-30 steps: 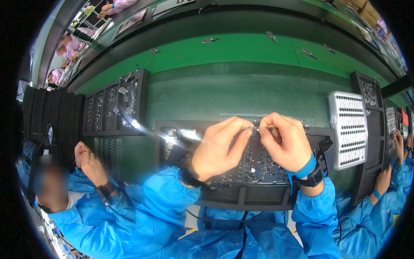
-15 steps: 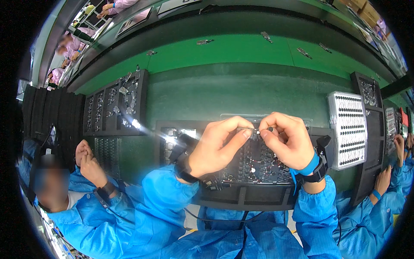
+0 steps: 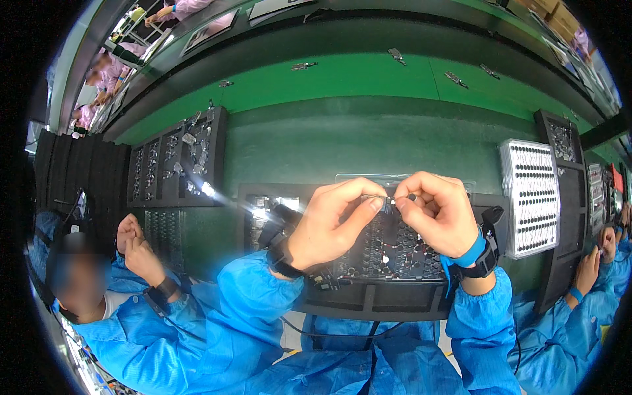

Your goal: Manually assembling small electronic components into trays on a production line.

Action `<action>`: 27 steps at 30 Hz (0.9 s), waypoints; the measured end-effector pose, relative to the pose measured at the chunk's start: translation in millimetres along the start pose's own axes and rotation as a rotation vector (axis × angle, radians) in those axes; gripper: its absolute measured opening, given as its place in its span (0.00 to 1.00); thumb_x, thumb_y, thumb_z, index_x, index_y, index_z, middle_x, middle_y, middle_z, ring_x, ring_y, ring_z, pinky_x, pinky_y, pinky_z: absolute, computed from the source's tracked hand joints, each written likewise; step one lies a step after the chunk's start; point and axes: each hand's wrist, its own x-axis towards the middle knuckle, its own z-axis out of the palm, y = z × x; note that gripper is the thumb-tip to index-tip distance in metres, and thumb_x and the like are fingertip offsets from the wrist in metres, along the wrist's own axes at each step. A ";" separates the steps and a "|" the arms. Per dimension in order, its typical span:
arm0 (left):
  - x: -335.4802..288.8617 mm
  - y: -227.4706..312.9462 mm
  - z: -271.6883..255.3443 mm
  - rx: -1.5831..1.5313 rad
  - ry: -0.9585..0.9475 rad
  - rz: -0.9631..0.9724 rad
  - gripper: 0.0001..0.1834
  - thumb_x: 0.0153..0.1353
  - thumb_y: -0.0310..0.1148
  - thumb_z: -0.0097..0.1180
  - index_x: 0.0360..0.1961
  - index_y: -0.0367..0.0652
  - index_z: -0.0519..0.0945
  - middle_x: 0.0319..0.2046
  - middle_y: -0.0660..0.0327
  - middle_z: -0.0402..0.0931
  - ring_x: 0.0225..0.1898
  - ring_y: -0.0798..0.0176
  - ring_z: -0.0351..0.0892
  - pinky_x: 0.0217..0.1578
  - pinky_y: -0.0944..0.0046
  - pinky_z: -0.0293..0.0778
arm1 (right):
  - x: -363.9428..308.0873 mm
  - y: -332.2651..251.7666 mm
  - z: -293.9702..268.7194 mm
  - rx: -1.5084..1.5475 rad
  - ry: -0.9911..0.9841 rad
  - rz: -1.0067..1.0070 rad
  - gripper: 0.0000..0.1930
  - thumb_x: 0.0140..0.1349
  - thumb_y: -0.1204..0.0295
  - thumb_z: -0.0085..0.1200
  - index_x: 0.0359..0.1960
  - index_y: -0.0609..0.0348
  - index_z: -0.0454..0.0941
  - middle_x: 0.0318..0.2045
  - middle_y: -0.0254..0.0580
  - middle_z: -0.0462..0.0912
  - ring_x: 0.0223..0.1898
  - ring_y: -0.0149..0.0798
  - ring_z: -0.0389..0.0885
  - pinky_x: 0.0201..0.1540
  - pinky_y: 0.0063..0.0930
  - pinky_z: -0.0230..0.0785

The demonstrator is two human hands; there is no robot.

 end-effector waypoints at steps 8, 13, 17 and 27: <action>0.4 -3.6 -1.5 0.022 0.027 0.044 0.07 0.69 0.25 0.57 0.44 0.33 0.82 0.35 0.52 0.85 0.39 0.63 0.86 0.40 0.64 0.79 | 0.2 1.7 1.9 0.171 0.009 0.139 0.02 0.64 0.80 0.61 0.36 0.67 0.82 0.26 0.27 0.82 0.25 0.15 0.74 0.27 0.12 0.63; -2.9 -1.0 0.0 0.002 0.041 0.040 0.07 0.68 0.22 0.59 0.45 0.32 0.83 0.36 0.52 0.85 0.39 0.66 0.86 0.40 0.66 0.79 | 0.0 2.4 1.1 0.280 0.003 0.176 0.05 0.65 0.80 0.62 0.40 0.69 0.84 0.30 0.30 0.85 0.31 0.18 0.78 0.33 0.13 0.70; -1.6 -5.6 3.4 0.012 0.064 0.073 0.07 0.67 0.22 0.59 0.45 0.32 0.83 0.36 0.52 0.86 0.38 0.67 0.85 0.39 0.67 0.79 | 0.6 1.1 -0.6 0.263 0.005 0.176 0.07 0.65 0.79 0.63 0.41 0.71 0.85 0.32 0.33 0.86 0.34 0.20 0.80 0.37 0.15 0.73; -0.7 2.5 4.0 0.080 0.150 0.079 0.07 0.68 0.24 0.60 0.45 0.33 0.83 0.37 0.53 0.85 0.37 0.67 0.85 0.38 0.66 0.79 | 2.7 -6.5 7.7 0.258 0.080 0.141 0.08 0.66 0.78 0.63 0.44 0.70 0.85 0.34 0.34 0.87 0.34 0.21 0.80 0.37 0.16 0.74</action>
